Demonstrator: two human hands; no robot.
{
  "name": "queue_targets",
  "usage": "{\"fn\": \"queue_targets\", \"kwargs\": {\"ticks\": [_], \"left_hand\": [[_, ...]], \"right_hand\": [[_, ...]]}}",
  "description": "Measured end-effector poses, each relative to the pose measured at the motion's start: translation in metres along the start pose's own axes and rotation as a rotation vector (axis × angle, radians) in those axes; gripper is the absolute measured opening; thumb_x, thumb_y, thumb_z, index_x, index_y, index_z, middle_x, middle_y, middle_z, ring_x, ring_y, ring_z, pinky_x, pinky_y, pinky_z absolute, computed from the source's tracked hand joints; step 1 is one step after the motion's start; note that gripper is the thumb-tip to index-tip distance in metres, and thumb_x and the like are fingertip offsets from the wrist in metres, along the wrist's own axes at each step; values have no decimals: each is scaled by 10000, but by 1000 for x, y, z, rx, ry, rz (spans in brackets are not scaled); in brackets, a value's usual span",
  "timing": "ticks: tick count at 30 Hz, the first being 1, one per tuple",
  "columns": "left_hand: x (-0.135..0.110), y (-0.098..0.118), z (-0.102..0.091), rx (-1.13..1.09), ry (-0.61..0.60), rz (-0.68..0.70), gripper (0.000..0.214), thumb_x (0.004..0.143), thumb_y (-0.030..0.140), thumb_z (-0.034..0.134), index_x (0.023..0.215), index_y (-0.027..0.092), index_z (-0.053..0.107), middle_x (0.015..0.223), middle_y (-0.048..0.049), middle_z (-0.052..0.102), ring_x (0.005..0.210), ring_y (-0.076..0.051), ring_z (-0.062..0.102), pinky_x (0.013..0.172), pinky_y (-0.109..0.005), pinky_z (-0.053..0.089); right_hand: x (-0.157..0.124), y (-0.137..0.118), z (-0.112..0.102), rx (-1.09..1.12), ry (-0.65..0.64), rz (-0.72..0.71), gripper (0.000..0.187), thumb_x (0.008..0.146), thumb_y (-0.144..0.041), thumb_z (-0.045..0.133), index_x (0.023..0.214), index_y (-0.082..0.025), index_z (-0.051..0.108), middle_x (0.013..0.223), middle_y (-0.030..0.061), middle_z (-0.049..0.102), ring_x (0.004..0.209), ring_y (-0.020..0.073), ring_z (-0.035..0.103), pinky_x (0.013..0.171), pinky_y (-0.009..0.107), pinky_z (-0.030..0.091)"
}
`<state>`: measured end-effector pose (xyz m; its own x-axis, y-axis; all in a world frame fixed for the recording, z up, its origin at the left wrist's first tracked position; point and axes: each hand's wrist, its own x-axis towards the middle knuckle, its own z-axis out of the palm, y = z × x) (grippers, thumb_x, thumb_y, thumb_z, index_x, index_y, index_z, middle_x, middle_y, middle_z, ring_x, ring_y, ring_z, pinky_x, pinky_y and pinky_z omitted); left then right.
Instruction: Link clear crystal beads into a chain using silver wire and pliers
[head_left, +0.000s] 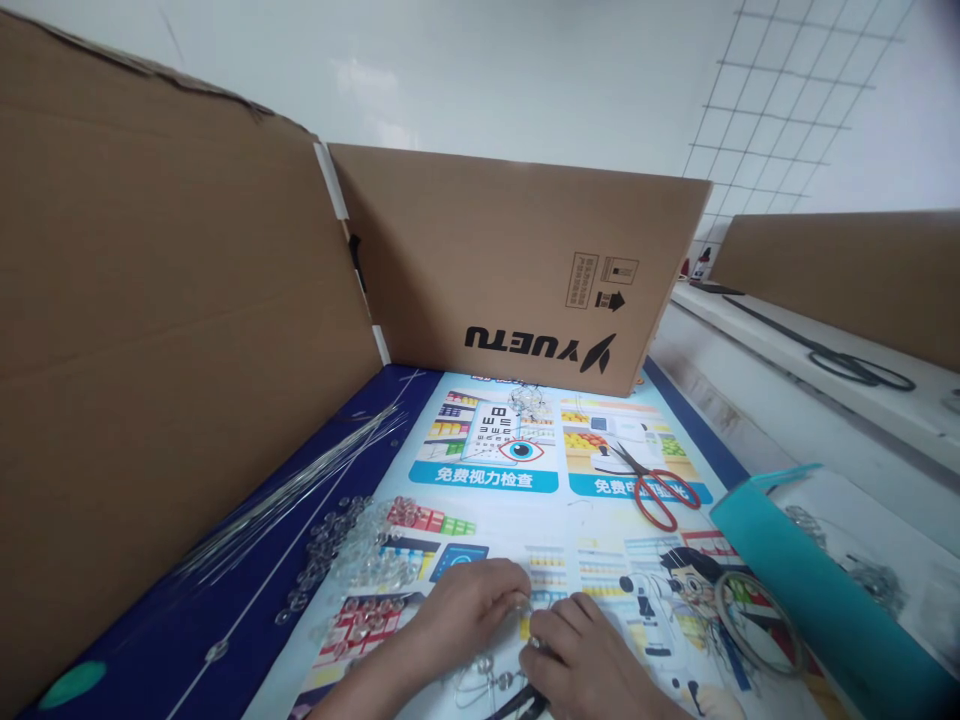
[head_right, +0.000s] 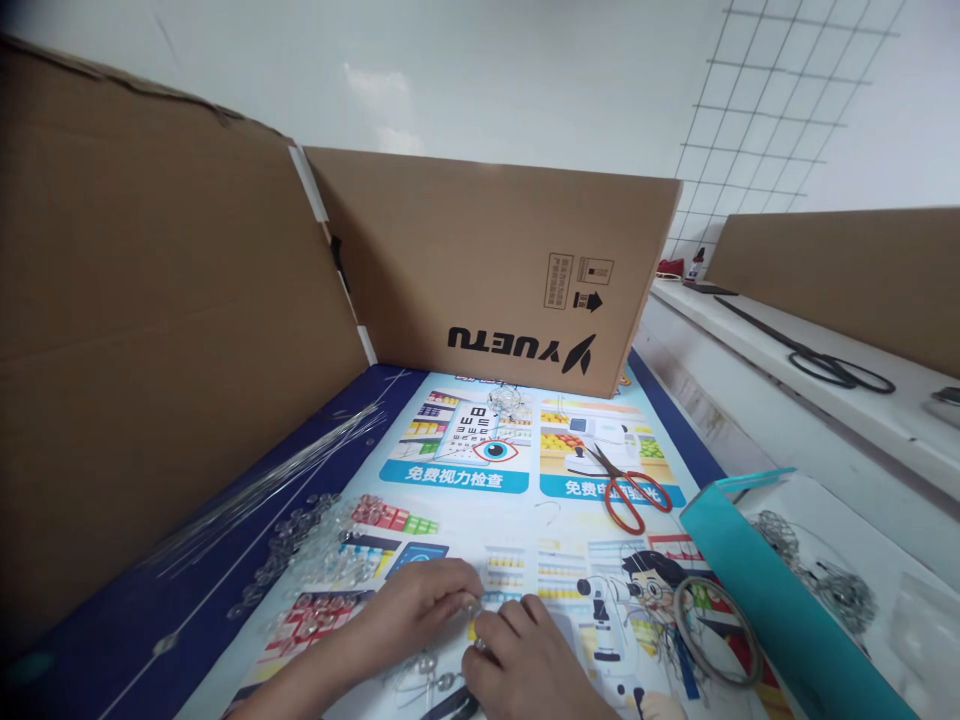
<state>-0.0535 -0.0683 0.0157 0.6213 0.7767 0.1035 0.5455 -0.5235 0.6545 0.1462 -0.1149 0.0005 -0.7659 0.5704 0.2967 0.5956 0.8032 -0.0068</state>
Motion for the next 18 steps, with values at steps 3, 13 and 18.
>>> {"fn": "queue_targets", "kwargs": {"ticks": [3, 13, 18], "left_hand": [[0, -2, 1, -2, -8, 13, 149, 858, 173, 475, 885, 251, 600, 862, 39, 650, 797, -139, 582, 717, -205, 398], [1, 3, 10, 81, 11, 11, 189, 736, 91, 520, 833, 244, 572, 811, 55, 618, 749, -116, 571, 641, -190, 362], [3, 9, 15, 190, 33, 24, 175, 735, 125, 493, 820, 246, 586, 827, 21, 610, 763, -147, 575, 633, -220, 367]], "right_hand": [[0, 0, 0, 11, 11, -16, 49, 858, -255, 505, 882, -217, 525, 913, 13, 575, 745, 167, 433, 653, 320, 293], [0, -2, 4, -84, 129, -44, 80, 846, -164, 460, 797, -188, 519, 854, 39, 553, 707, 162, 423, 639, 318, 302], [0, -3, 5, -88, 124, -35, 43, 812, -182, 494, 779, -189, 520, 807, 39, 530, 695, 165, 411, 616, 307, 314]]}}
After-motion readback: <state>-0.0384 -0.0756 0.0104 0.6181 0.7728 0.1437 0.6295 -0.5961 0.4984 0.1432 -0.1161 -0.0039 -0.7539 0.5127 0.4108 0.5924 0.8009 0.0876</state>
